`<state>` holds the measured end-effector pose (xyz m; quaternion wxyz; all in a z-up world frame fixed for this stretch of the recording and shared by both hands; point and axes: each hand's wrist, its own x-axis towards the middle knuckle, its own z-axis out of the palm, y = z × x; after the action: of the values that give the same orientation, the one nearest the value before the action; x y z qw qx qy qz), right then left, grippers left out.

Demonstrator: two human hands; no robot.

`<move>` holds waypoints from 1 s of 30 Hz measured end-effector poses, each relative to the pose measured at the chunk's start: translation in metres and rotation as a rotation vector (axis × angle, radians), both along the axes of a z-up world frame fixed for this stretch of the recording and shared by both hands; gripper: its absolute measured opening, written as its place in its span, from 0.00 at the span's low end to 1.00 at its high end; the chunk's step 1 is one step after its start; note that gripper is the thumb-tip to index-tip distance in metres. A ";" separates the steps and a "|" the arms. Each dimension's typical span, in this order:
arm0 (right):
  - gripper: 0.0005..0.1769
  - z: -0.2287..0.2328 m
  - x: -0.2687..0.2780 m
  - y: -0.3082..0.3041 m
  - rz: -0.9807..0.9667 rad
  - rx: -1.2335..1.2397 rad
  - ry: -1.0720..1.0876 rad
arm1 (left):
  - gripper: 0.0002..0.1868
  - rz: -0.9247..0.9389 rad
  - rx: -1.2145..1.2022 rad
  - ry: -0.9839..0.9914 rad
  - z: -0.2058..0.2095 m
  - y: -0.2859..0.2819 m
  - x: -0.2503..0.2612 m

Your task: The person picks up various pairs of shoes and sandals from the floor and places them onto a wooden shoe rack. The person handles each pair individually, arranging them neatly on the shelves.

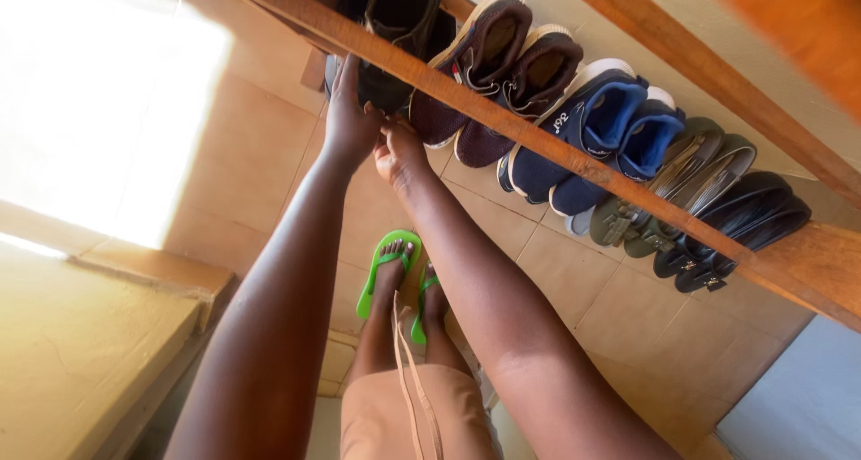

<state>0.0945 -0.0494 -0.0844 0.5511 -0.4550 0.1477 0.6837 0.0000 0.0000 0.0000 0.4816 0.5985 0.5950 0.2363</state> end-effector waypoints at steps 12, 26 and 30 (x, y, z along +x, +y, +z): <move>0.25 0.201 0.040 -0.111 0.020 0.096 0.161 | 0.25 0.518 -0.254 -1.349 0.153 -0.142 0.003; 0.23 0.490 0.090 -0.291 0.100 0.144 0.353 | 0.18 0.800 -0.407 -1.652 0.347 -0.352 -0.032; 0.24 0.541 0.081 -0.322 0.255 0.071 0.322 | 0.16 0.782 -0.417 -1.639 0.377 -0.393 -0.053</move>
<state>0.1751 -0.3715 0.4565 0.4451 -0.3350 0.1510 0.8166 -0.0533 -0.3930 0.3770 0.7351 -0.0968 0.2588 0.6191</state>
